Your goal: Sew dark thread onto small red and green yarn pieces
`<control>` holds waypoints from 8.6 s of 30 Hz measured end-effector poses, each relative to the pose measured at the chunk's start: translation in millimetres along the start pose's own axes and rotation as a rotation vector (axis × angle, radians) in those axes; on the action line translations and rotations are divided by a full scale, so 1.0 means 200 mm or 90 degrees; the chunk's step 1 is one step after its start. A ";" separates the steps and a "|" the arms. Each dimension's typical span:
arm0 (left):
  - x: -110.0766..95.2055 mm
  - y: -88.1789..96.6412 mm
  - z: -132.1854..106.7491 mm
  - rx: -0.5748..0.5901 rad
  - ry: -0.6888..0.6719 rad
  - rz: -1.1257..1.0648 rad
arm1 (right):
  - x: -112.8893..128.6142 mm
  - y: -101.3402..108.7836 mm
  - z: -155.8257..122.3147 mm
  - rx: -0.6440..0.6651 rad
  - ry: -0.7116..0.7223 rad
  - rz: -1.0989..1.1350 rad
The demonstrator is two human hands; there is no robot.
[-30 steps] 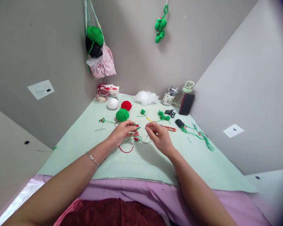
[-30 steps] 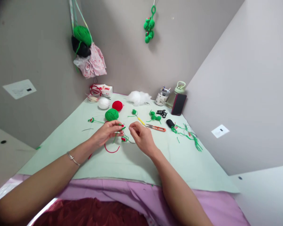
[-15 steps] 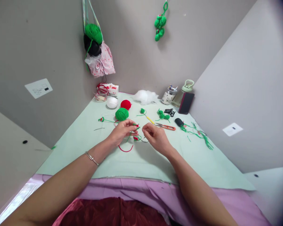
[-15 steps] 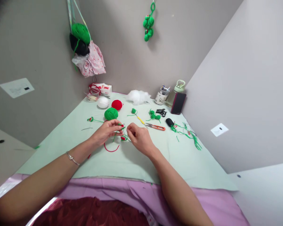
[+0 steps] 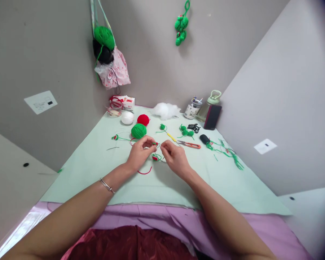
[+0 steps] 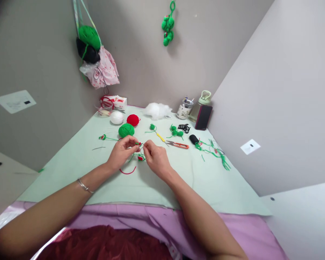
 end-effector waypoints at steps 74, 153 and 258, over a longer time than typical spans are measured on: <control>-0.04 -0.08 -0.02 0.135 -0.017 -0.121 | -0.12 0.01 0.04 0.074 -0.254 0.537; -0.02 -0.01 0.00 0.048 0.087 -0.143 | -0.06 0.13 0.05 0.053 -0.101 0.325; 0.02 -0.10 -0.03 0.181 0.144 -0.083 | 0.06 0.12 0.02 -0.024 0.128 -0.022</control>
Point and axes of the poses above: each hand's wrist, its own z-axis towards the middle knuckle, its own y-axis out of the back of the hand, x = y × z, the point moved 7 cm from there along z, towards the middle knuckle, and after that the axes turned 7 degrees about z, right-handed, at the moved point
